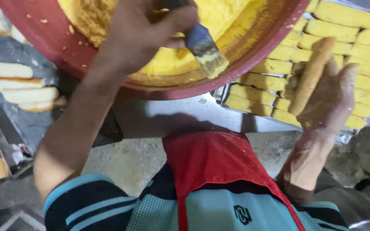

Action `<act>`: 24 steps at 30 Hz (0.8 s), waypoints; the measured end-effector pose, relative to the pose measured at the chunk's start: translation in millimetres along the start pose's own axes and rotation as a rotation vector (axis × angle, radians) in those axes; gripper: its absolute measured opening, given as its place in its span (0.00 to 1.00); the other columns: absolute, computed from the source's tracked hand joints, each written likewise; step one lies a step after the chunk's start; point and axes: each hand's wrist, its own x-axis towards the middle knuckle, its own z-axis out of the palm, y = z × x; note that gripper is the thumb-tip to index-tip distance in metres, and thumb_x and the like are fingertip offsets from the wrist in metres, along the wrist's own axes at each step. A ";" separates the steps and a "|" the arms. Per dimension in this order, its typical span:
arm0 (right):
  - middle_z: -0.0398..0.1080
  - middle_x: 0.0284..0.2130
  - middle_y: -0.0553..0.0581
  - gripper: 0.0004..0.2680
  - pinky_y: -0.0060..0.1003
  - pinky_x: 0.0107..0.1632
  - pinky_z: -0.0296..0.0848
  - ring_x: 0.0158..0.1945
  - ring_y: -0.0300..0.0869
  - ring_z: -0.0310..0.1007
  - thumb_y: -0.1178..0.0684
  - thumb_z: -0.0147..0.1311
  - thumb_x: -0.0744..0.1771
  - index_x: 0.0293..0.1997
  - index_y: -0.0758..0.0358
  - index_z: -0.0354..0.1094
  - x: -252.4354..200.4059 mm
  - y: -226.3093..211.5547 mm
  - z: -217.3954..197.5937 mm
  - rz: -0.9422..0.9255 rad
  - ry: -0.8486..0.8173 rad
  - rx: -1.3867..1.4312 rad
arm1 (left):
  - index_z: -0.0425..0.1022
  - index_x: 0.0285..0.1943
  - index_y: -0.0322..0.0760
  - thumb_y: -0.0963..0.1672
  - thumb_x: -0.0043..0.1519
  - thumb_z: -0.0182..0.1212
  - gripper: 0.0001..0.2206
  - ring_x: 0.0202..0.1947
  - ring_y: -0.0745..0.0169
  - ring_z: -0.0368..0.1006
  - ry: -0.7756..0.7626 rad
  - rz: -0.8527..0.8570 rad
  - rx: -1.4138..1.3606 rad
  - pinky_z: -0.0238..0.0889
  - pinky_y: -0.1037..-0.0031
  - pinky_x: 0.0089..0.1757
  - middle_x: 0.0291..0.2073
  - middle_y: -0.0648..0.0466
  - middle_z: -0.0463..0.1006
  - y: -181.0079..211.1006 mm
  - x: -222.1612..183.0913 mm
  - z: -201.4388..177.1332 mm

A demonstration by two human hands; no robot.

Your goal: The person coats bread slices with a yellow mixture using a brush and then places them onto a metal tray.

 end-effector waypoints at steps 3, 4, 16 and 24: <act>0.67 0.46 0.59 0.38 0.37 0.46 0.73 0.45 0.42 0.70 0.23 0.31 0.70 0.79 0.72 0.50 7.0 -4.1 12.9 0.090 -0.020 -0.040 | 0.77 0.52 0.34 0.42 0.70 0.65 0.07 0.45 0.68 0.84 0.057 -0.055 -0.148 0.81 0.73 0.47 0.44 0.53 0.82 37.3 4.4 9.2; 0.67 0.46 0.59 0.38 0.37 0.46 0.73 0.45 0.42 0.70 0.23 0.31 0.70 0.79 0.72 0.50 9.2 -4.4 16.2 0.074 0.011 -0.042 | 0.77 0.54 0.32 0.42 0.75 0.65 0.06 0.45 0.66 0.82 0.023 0.095 -0.110 0.81 0.73 0.48 0.45 0.51 0.82 43.7 4.1 23.0; 0.68 0.47 0.57 0.36 0.40 0.45 0.72 0.43 0.44 0.70 0.24 0.38 0.69 0.78 0.68 0.54 18.3 8.5 9.4 0.144 0.147 0.267 | 0.76 0.51 0.32 0.38 0.58 0.65 0.12 0.43 0.62 0.76 -0.285 0.675 0.474 0.76 0.73 0.40 0.44 0.50 0.79 37.8 -5.7 172.2; 0.72 0.46 0.58 0.37 0.34 0.47 0.73 0.43 0.41 0.71 0.23 0.38 0.70 0.74 0.75 0.58 5.9 7.4 4.6 0.018 0.191 0.370 | 0.75 0.47 0.29 0.34 0.50 0.63 0.15 0.44 0.49 0.77 -0.295 0.727 0.488 0.75 0.65 0.44 0.44 0.43 0.79 44.6 16.1 197.1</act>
